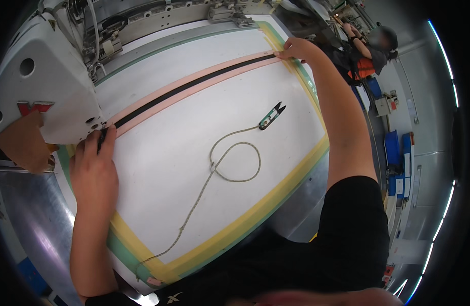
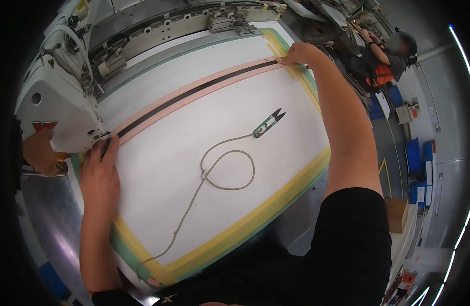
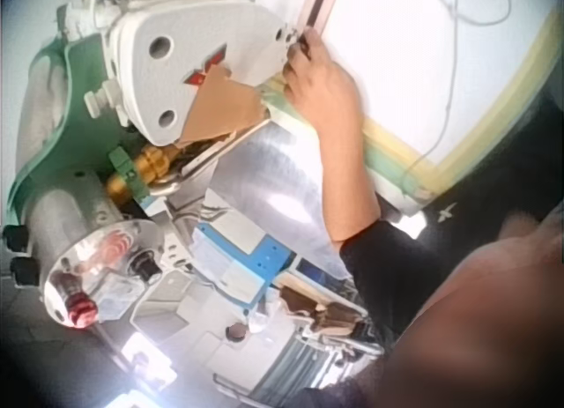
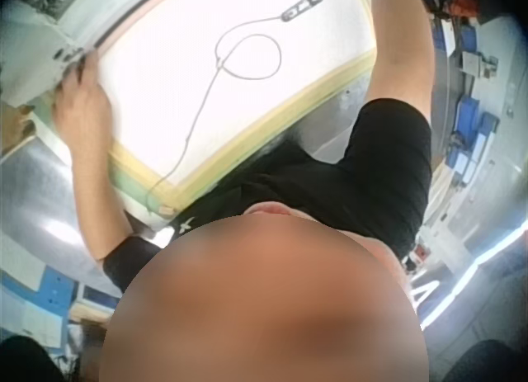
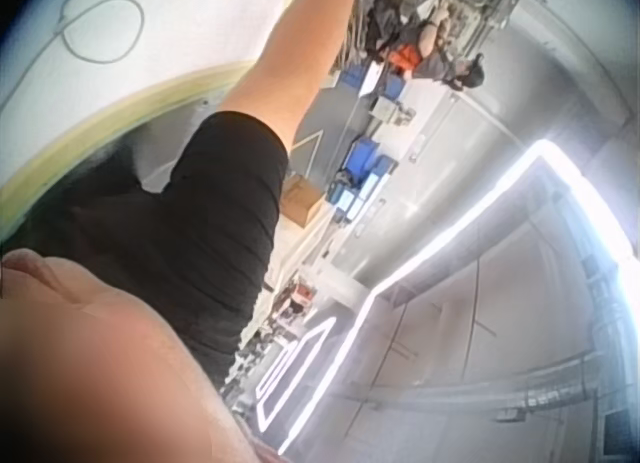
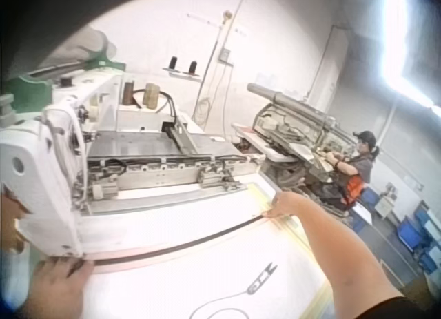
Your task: The person is sewing zippers onto leather or fabric strips using an industrial sewing machine.
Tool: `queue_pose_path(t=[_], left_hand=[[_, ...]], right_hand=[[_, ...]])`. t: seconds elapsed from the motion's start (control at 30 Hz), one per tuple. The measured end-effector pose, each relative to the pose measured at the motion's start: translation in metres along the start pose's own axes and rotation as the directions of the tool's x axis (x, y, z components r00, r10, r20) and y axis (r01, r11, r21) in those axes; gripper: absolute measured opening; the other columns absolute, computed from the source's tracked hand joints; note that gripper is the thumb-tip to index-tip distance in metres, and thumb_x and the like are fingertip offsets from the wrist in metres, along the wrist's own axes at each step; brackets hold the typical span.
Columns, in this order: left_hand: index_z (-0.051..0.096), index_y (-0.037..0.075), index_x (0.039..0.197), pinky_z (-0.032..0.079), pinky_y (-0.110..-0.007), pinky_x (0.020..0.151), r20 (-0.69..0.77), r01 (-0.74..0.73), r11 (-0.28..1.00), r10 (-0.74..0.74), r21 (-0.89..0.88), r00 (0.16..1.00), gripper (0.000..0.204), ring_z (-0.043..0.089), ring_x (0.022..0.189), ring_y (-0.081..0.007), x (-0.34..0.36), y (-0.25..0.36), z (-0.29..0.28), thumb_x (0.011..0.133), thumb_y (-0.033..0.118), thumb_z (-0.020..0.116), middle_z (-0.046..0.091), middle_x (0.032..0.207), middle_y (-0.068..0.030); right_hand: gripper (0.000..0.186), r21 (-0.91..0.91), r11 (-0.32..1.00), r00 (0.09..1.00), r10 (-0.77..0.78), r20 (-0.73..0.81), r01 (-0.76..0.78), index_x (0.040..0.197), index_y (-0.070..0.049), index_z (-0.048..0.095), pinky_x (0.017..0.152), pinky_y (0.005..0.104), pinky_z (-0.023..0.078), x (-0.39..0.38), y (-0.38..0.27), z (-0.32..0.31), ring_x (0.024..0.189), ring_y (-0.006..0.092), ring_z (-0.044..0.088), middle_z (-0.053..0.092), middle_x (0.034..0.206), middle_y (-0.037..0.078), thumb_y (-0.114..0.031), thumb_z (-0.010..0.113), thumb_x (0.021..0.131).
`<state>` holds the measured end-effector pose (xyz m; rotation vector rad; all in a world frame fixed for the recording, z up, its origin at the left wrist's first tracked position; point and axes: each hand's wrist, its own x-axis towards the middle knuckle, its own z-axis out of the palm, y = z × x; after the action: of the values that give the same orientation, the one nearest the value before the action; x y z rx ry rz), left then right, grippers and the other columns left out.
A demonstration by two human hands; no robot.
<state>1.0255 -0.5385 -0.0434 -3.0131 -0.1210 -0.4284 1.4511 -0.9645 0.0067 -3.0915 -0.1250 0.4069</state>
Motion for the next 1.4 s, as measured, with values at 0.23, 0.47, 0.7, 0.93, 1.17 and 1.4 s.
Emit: queue_pose_path(t=[0.23, 0.47, 0.7, 0.93, 1.17, 1.4], left_hand=[[0.063, 0.012, 0.143, 0.052, -0.046, 0.098, 0.051, 0.035, 0.999, -0.034, -0.024, 0.998, 0.057, 0.062, 0.119, -0.0335, -0.001, 0.002, -0.001, 0.088, 0.001, 0.057, 0.063, 0.136, -0.0126], [0.065, 0.012, 0.14, 0.053, -0.044, 0.091, -0.025, 0.017, 1.0, -0.018, -0.021, 1.0, 0.055, 0.064, 0.113, -0.0307, 0.0, 0.003, 0.0, 0.085, 0.005, 0.06, 0.065, 0.13, -0.0109], [0.064, 0.014, 0.142, 0.049, -0.047, 0.1, -0.071, 0.04, 0.99, -0.05, -0.134, 0.996, 0.045, 0.062, 0.12, -0.0323, -0.005, 0.003, 0.002, 0.097, 0.023, 0.064, 0.064, 0.134, -0.0146], [0.061, 0.006, 0.145, 0.038, -0.05, 0.114, -0.055, 0.049, 0.952, -0.068, -0.302, 0.996, 0.052, 0.056, 0.132, -0.0365, 0.0, -0.001, 0.004, 0.101, 0.034, 0.065, 0.061, 0.141, -0.0184], [0.066, -0.002, 0.131, 0.043, -0.048, 0.106, -0.058, 0.028, 0.955, -0.047, -0.297, 0.997, 0.043, 0.061, 0.124, -0.0341, -0.006, 0.004, -0.013, 0.095, 0.021, 0.07, 0.067, 0.13, -0.0154], [0.072, -0.001, 0.115, 0.047, -0.047, 0.096, -0.082, 0.033, 0.981, -0.05, -0.193, 0.995, 0.034, 0.065, 0.106, -0.0323, -0.006, 0.011, -0.022, 0.089, 0.02, 0.075, 0.069, 0.113, -0.0133]], right_hand=[[0.059, 0.185, 0.969, 0.957, -0.108, -0.27, 0.161, 0.092, -0.008, 0.075, 0.082, 0.0416, 0.054, -0.015, 0.023, 0.031, 0.092, 0.0282, 0.071, 0.073, 0.087, 0.011, -0.066, 0.075, 0.086], [0.069, 0.03, 1.0, 0.999, 0.001, -0.034, 0.0, 0.07, 0.004, 0.071, 0.061, 0.0416, 0.05, -0.189, -0.027, 0.044, 0.058, 0.0281, 0.063, 0.066, 0.063, 0.015, -0.061, 0.07, 0.093], [0.031, 0.432, 0.895, 0.986, -0.155, 0.065, 0.112, 0.082, 0.001, 0.071, 0.056, 0.032, 0.045, -0.235, -0.042, 0.059, 0.062, 0.0148, 0.059, 0.066, 0.069, 0.006, -0.026, 0.086, 0.083], [0.013, 0.213, 0.941, 0.959, -0.28, 0.046, 0.264, 0.084, -0.001, 0.062, 0.061, 0.0327, 0.046, -0.226, -0.069, 0.041, 0.071, 0.016, 0.061, 0.061, 0.073, 0.006, -0.005, 0.073, 0.078], [0.012, 0.667, 0.483, 0.737, -0.66, -0.149, 0.567, 0.1, 0.0, 0.06, 0.068, 0.0365, 0.051, -0.222, -0.18, 0.04, 0.074, 0.0203, 0.064, 0.063, 0.085, 0.011, -0.002, 0.058, 0.088], [0.018, 0.237, 0.273, 0.335, -0.9, -0.281, 0.932, 0.104, -0.004, 0.064, 0.073, 0.044, 0.053, -0.221, -0.267, 0.077, 0.084, 0.0352, 0.068, 0.068, 0.087, 0.017, -0.01, 0.062, 0.086]])
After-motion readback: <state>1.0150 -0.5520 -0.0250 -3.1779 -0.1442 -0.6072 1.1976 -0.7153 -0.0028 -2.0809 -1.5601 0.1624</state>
